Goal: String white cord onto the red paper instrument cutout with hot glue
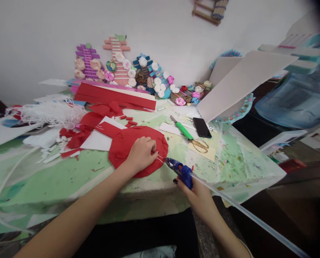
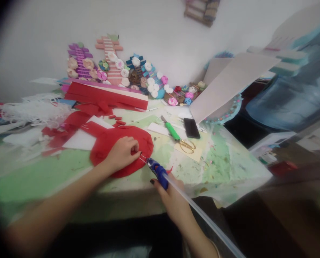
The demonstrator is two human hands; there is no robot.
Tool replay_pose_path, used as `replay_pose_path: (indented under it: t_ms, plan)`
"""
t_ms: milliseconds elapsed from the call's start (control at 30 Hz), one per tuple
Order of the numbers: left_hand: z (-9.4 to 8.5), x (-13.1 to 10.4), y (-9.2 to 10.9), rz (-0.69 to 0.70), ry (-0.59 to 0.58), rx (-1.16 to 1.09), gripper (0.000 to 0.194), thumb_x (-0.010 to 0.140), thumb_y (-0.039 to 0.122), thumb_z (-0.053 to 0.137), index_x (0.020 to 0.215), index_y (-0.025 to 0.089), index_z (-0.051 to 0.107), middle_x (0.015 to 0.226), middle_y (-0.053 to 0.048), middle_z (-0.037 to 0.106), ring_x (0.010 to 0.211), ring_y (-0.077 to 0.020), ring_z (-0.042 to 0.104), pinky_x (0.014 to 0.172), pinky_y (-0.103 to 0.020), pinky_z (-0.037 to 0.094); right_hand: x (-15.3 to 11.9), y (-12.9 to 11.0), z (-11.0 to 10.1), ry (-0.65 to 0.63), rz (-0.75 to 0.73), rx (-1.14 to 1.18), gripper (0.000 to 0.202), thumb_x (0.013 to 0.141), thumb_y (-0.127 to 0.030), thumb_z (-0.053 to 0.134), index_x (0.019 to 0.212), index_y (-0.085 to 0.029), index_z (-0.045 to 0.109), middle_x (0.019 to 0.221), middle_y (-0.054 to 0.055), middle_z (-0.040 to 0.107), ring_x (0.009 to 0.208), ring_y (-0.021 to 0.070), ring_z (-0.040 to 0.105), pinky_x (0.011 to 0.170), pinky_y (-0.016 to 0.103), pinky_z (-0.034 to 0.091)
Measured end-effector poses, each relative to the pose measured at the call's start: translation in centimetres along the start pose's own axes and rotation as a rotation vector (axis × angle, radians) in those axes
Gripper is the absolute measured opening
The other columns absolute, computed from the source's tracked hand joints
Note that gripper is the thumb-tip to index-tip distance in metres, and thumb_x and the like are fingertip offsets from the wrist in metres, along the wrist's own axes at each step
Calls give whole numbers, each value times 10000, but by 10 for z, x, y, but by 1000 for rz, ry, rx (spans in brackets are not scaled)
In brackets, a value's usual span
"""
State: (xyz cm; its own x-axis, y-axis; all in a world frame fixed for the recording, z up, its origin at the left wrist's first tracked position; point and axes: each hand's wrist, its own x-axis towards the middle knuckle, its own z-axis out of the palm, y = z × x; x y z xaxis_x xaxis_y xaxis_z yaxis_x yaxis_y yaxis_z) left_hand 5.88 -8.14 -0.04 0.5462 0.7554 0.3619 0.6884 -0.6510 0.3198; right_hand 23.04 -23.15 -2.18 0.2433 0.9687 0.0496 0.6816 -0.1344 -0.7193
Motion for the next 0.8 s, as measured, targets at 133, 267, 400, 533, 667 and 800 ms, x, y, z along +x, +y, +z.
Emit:
replay_pose_path:
  t_ms: [133,267,400,533,667,800]
  plan:
    - [1,0,-1,0,5,3,145,747,190,574,640,169,479,716,-36,555,699,-174,481,641,-289,339,4,0,1,-15,-4,19,333,830,-470,487,862,-165,616,810,95,690,752,259,627,670,336,470]
    - [0,0,0,1,0,-2,146,748,185,577,639,170,481,716,-36,555,706,-176,488,653,-291,347,6,-4,1,-20,-17,18,327,832,-463,495,895,-166,617,810,89,690,734,253,630,652,325,471]
    - [-1,0,0,-2,-7,-12,145,748,181,588,642,169,490,717,-37,558,707,-177,492,655,-291,350,8,-9,1,-22,-7,-43,320,824,-463,494,850,-165,608,760,89,668,711,259,618,656,340,465]
    - [-1,0,-1,-5,-11,-34,151,748,178,604,643,167,497,716,-33,562,703,-173,491,649,-285,349,11,-13,3,-28,-27,-33,293,823,-437,495,867,-165,595,816,100,671,764,265,619,708,356,465]
    - [-2,1,-1,-7,-4,-52,152,742,174,619,644,166,504,714,-30,567,710,-172,495,651,-284,352,15,-15,7,-31,-35,-20,283,825,-418,494,873,-157,595,844,108,672,759,258,619,693,348,465]
    - [-2,0,-2,-2,-6,-59,153,749,181,617,646,166,506,718,-30,571,708,-172,495,649,-285,354,13,-15,5,-24,-45,-9,276,827,-421,505,836,-163,603,777,81,667,714,240,615,646,321,464]
